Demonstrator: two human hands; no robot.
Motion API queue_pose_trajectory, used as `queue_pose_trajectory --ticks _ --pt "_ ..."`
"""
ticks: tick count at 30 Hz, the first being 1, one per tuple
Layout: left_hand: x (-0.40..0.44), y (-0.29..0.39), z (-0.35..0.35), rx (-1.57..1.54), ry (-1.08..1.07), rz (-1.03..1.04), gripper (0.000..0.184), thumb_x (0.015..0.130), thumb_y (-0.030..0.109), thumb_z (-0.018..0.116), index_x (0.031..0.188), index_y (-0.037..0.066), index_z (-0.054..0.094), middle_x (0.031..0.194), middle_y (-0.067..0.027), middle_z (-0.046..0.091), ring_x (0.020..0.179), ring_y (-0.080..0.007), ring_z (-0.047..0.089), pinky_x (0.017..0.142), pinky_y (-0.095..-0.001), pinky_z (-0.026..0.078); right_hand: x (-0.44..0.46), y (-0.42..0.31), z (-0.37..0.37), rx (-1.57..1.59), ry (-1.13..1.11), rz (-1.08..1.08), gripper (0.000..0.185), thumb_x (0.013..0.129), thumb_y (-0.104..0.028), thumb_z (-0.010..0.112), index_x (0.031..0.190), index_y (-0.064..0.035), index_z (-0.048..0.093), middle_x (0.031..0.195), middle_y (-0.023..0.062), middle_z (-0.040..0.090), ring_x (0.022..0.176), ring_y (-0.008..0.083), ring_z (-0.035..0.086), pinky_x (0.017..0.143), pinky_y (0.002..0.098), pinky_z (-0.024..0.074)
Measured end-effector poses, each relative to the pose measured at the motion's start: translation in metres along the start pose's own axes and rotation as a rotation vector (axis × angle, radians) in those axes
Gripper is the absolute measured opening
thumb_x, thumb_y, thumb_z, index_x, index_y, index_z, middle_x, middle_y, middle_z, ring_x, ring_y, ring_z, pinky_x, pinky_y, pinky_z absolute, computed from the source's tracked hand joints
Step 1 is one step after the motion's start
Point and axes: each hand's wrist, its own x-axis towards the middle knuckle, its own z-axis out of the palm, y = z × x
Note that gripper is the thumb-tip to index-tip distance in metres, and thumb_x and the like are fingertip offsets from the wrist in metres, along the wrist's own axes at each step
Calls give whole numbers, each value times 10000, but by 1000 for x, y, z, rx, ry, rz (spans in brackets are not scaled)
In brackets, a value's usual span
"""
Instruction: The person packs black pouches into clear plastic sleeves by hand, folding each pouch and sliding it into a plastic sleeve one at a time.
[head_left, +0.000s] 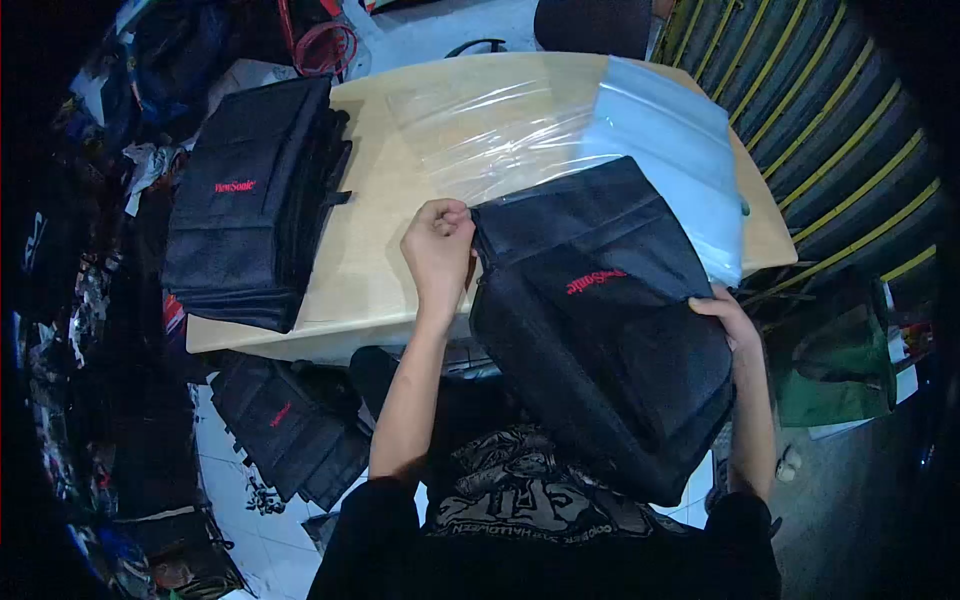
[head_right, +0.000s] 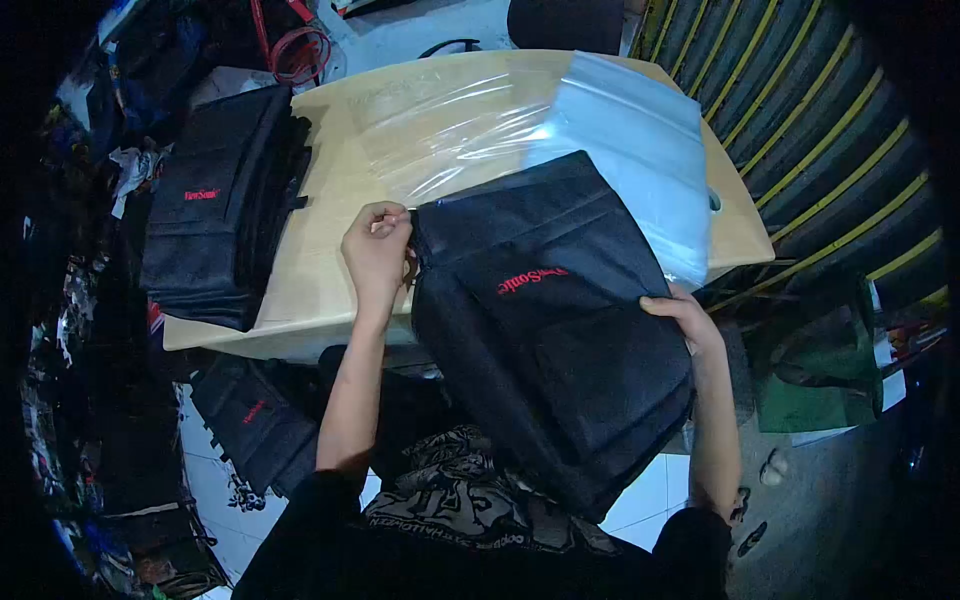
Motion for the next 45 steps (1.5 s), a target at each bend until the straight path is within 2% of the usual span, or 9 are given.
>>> queue_pose_trajectory --ticks 5,13,16,25,26,33,38,42,45 --pt "3 -18 -5 404 -36 297 84 732 -33 658 812 -15 644 714 -85 625 656 -136 621 623 -267 495 -15 13 -29 -3 -171 -100 651 740 -151 721 1290 91 469 1155 169 623 1017 246 623 923 337 474" --pt "-5 -7 -4 394 -24 338 92 719 -61 643 796 -18 618 776 -135 632 676 -210 629 625 -302 501 -76 159 -61 807 -208 -373 1029 772 -710 543 1428 39 284 1455 194 352 1315 342 372 1096 475 288" --pt "-4 -12 -3 375 -10 350 114 718 -72 641 802 -8 598 765 -143 607 660 -241 621 618 -321 505 -115 184 1 867 -28 -538 871 795 -589 606 1387 5 371 1371 194 451 1256 374 424 1057 512 327" --pt "-4 -10 -5 386 -32 328 112 728 -68 642 820 -8 622 782 -115 606 638 -187 601 606 -291 500 -163 105 113 448 464 -80 716 799 -440 628 1336 -10 429 1289 188 512 1189 372 476 1029 510 360" --pt "-4 -11 -5 374 -31 312 113 728 -66 644 822 -8 623 781 -112 605 638 -183 600 606 -290 500 -156 99 117 503 497 -60 618 779 -306 607 1300 -13 452 1236 180 534 1132 364 508 1016 502 374" --pt "2 -21 -8 285 -2 226 99 758 -54 640 851 -24 623 734 -40 605 639 -61 585 577 -197 439 -146 77 125 601 453 37 691 839 -375 640 1368 -3 395 1347 194 474 1233 334 466 1038 475 376" --pt "3 -15 -12 102 -107 97 134 771 -93 592 893 -41 618 808 -25 602 707 -58 579 619 -188 447 -123 101 104 446 416 42 541 783 -126 674 1241 86 481 1155 171 607 1075 300 587 991 400 430" --pt "6 -10 -12 -16 -171 135 189 799 -90 580 974 -33 623 835 -13 567 647 -60 549 594 -187 450 -117 91 89 459 501 50 385 739 -57 666 1090 77 580 1009 140 642 901 252 639 802 353 526" --pt "1 14 -13 -115 -173 -89 194 827 -59 578 1002 -18 651 813 -9 543 599 -54 531 540 -187 459 -113 95 87 427 543 -104 316 751 -54 673 1033 73 609 947 115 660 872 247 645 775 339 532"
